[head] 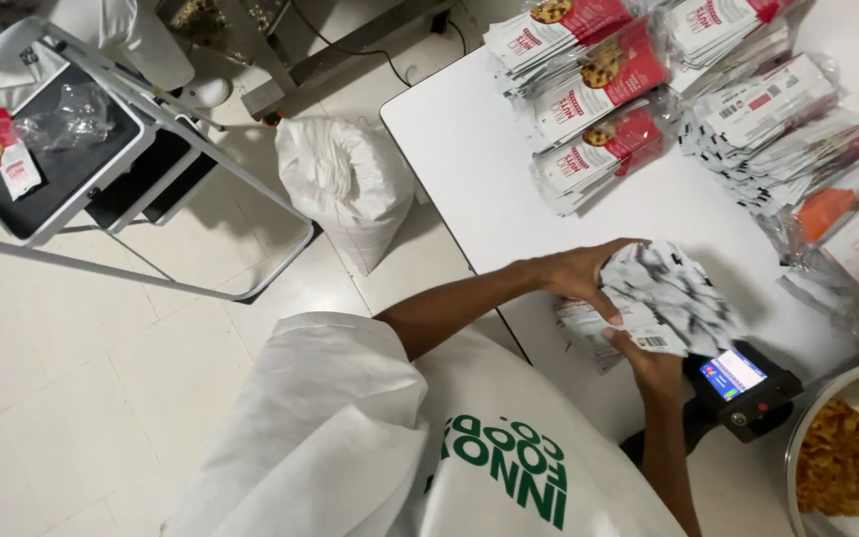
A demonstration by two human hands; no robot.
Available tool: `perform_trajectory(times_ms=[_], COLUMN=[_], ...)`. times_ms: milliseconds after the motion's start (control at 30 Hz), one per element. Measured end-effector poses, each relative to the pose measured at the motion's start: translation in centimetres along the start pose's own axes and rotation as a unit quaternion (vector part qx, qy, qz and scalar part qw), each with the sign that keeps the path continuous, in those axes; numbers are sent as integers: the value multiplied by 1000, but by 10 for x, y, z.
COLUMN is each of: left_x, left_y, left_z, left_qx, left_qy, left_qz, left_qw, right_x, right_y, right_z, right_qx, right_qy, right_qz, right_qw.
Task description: The person organizes flat plastic product packets on a table, sorts through them by hand, and interacts with a handheld terminal screen.
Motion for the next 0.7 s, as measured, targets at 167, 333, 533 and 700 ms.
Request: perform_trajectory(times_ms=[167, 333, 533, 700], left_x=[-31, -60, -88, -142], left_y=[15, 3, 1, -28], left_z=[-60, 2, 28, -43], left_qx=[-71, -88, 88, 233], left_qy=[-84, -81, 235, 163], left_qz=[75, 51, -134, -43], left_qw=[991, 992, 959, 958], right_x=[-8, -23, -17, 30], right_y=[-6, -38, -62, -22], right_z=[40, 100, 234, 174], right_qx=[-104, -215, -335, -811], right_qy=[-18, 93, 6, 207], right_qz=[58, 95, 77, -295], right_qw=[993, 967, 939, 462])
Point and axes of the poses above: each hand's wrist, its own x-axis away from the middle knuckle, its own y-axis out of the palm, z = x × y, the point moved 2 cm from there along -x, towards the middle knuckle, and after that the axes turned 4 degrees about -y, right-handed, at the moved point
